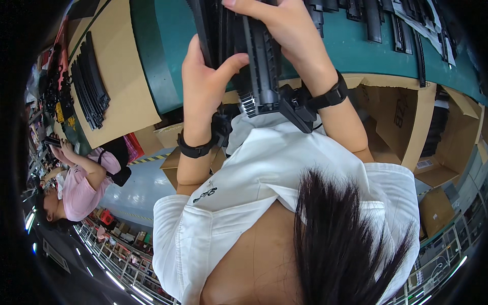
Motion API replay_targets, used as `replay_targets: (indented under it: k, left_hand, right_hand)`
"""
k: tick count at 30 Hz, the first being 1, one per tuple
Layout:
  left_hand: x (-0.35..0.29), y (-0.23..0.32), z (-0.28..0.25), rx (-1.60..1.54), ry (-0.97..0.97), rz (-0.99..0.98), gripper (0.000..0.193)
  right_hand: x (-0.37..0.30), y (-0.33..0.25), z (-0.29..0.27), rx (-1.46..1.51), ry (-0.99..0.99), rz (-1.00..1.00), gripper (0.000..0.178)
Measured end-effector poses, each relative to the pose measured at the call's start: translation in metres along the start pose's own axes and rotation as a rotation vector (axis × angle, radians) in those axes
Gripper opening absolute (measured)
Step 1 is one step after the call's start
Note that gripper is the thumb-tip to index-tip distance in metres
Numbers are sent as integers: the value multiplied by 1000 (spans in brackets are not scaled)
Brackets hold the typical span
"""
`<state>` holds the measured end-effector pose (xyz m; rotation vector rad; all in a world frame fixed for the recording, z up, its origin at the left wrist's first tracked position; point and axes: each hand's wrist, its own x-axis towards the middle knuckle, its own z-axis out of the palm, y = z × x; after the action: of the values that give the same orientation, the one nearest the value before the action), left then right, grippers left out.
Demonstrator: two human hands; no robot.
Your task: The worker is manually assembling and inspecting black plastic components at a factory workbench.
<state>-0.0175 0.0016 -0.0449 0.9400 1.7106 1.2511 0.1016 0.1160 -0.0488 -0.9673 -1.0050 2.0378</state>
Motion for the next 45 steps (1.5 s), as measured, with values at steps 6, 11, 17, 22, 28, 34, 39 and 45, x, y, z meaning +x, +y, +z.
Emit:
replay_targets:
  k: [6,11,17,22,28,34,39,45]
  left_hand:
    - [-2,2,2,165,7,19,45]
    - [0,9,-17,-478,-331,-282,34]
    - [6,0,-19,-1063,-588,-428,40]
    - [3,-12,2,-542,-249,-302,40]
    - [4,-27,14,441,131,295,44]
    - [7,-26,7,-40,174,-48,45]
    - [9,-28,10,243,179,65,49]
    - [-3,-15,24,575,131,311,47]
  right_hand:
    - [9,12,-4,-40,-101,6,19]
    - [-3,4,-7,180,-68,161,16]
    - [-15,-19,-13,235,-124,242,18]
    - [2,18,-15,-59,125,-206,14]
    - [3,18,-17,-114,181,-231,14]
    - [2,18,-15,-7,166,-194,13]
    - [6,26,-20,0,146,-64,13]
    - [6,28,-17,-75,185,-158,12]
